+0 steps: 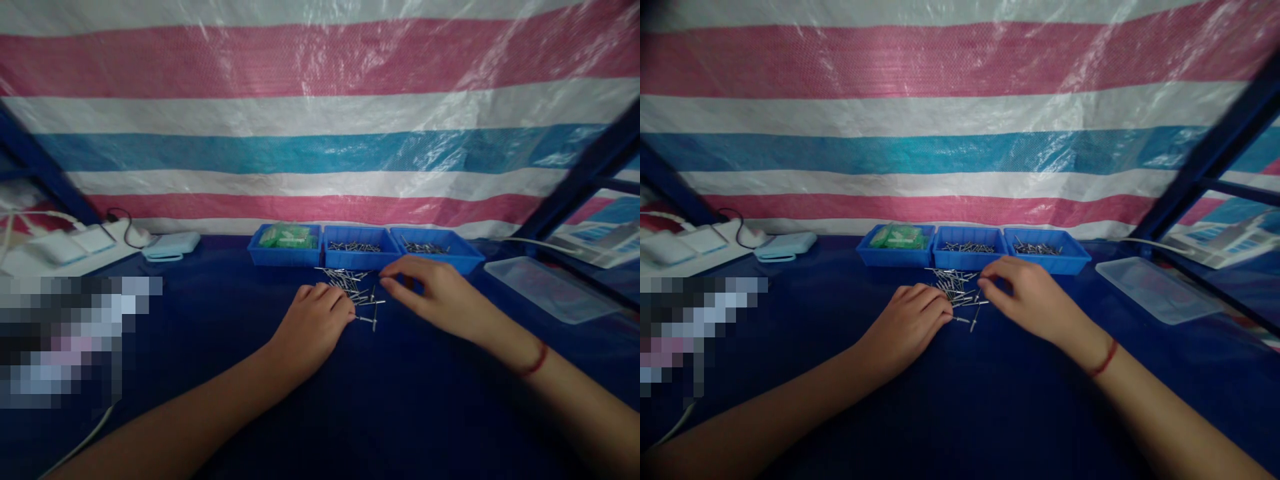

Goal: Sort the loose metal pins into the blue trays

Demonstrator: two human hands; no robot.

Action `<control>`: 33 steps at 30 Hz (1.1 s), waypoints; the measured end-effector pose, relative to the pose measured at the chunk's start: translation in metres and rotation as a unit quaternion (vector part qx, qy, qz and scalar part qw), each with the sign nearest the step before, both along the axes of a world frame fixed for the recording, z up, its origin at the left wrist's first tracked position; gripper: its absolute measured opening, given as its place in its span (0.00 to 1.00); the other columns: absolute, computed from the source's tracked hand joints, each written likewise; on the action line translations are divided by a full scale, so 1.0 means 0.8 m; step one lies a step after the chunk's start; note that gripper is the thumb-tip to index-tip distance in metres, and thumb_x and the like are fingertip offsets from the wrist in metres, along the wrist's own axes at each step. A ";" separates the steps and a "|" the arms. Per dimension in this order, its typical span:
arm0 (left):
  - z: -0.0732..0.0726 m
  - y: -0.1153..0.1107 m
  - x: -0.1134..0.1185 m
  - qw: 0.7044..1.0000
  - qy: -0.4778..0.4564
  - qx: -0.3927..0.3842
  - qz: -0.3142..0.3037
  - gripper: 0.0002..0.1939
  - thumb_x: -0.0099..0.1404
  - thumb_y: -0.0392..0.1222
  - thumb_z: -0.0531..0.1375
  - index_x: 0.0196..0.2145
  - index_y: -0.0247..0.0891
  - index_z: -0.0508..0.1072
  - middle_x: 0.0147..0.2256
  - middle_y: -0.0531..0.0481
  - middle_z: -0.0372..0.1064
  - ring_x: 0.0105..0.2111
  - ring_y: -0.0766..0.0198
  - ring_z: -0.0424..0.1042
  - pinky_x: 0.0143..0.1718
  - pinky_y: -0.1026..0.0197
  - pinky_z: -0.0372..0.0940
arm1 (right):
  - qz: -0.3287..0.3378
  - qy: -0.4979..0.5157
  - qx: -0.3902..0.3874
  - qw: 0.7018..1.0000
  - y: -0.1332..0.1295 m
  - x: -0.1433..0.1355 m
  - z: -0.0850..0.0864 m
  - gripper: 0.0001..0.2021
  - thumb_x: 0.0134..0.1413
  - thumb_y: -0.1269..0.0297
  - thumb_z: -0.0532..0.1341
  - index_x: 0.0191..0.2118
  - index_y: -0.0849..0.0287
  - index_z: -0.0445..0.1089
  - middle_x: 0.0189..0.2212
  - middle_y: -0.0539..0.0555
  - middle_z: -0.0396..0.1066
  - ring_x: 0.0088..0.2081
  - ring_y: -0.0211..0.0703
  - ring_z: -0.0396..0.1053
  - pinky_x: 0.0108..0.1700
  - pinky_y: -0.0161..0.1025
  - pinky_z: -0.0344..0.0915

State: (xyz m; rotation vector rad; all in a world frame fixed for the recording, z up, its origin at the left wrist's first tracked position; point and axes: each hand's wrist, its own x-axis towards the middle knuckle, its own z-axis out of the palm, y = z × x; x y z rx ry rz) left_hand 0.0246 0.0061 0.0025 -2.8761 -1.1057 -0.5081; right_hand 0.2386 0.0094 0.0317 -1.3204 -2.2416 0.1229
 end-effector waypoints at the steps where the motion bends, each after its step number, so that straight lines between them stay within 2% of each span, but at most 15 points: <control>1: 0.001 0.001 0.000 1.000 -0.006 -0.006 0.003 0.09 0.69 0.37 0.50 0.38 0.36 0.69 0.37 0.48 0.71 0.38 0.57 0.67 0.40 0.54 0.57 | 0.047 0.002 -0.028 0.998 -0.005 -0.008 -0.001 0.09 0.57 0.60 0.55 0.36 0.57 0.71 0.33 0.53 0.72 0.32 0.40 0.68 0.35 0.38 0.63; 3: 0.002 0.001 -0.002 0.999 -0.032 -0.024 0.000 0.09 0.70 0.36 0.49 0.38 0.36 0.69 0.36 0.49 0.71 0.37 0.59 0.69 0.40 0.54 0.58 | 0.104 0.005 -0.060 0.993 -0.013 -0.020 -0.005 0.09 0.58 0.61 0.55 0.36 0.57 0.71 0.32 0.52 0.72 0.34 0.40 0.69 0.36 0.38 0.63; 7: 0.005 0.000 -0.006 0.985 -0.160 -0.068 -0.001 0.06 0.68 0.36 0.52 0.39 0.38 0.69 0.37 0.52 0.72 0.37 0.62 0.71 0.41 0.58 0.60 | 0.127 0.024 -0.063 0.990 -0.022 -0.036 -0.014 0.10 0.60 0.64 0.53 0.34 0.58 0.70 0.30 0.52 0.71 0.33 0.39 0.68 0.36 0.38 0.63; 11: 0.005 -0.001 -0.005 0.942 -0.303 -0.142 0.022 0.07 0.64 0.38 0.57 0.41 0.39 0.68 0.36 0.52 0.72 0.34 0.65 0.71 0.37 0.63 0.64 | 0.111 0.095 -0.072 0.987 -0.025 -0.044 -0.018 0.09 0.60 0.65 0.52 0.34 0.58 0.69 0.29 0.51 0.69 0.31 0.37 0.67 0.34 0.36 0.62; 14: 0.004 0.000 -0.003 0.909 -0.361 -0.204 0.048 0.09 0.63 0.40 0.57 0.42 0.39 0.68 0.35 0.52 0.72 0.31 0.66 0.71 0.33 0.64 0.65 | 0.101 0.140 -0.072 0.982 -0.028 -0.049 -0.021 0.08 0.60 0.65 0.53 0.35 0.57 0.69 0.31 0.51 0.70 0.32 0.38 0.67 0.34 0.36 0.63; 22: 0.005 0.002 -0.004 0.881 -0.388 -0.268 0.042 0.07 0.63 0.43 0.56 0.34 0.38 0.71 0.31 0.52 0.72 0.28 0.66 0.71 0.30 0.64 0.65 | 0.061 0.183 -0.059 0.979 -0.031 -0.055 -0.023 0.08 0.59 0.64 0.54 0.32 0.58 0.69 0.28 0.52 0.70 0.30 0.38 0.66 0.32 0.36 0.63; 28: 0.007 0.000 -0.003 0.886 -0.386 -0.255 0.038 0.06 0.63 0.42 0.56 0.33 0.37 0.71 0.31 0.52 0.72 0.29 0.66 0.71 0.30 0.64 0.64 | 0.075 0.188 -0.064 0.977 -0.032 -0.057 -0.026 0.07 0.58 0.66 0.54 0.36 0.57 0.70 0.30 0.52 0.71 0.31 0.39 0.68 0.33 0.36 0.64; 33: 0.008 -0.001 -0.004 0.893 -0.376 -0.244 0.036 0.07 0.64 0.43 0.56 0.33 0.38 0.71 0.31 0.52 0.72 0.29 0.66 0.71 0.30 0.64 0.64 | 0.061 0.204 -0.059 0.975 -0.033 -0.059 -0.029 0.07 0.58 0.66 0.55 0.33 0.57 0.69 0.29 0.52 0.71 0.30 0.39 0.68 0.32 0.37 0.65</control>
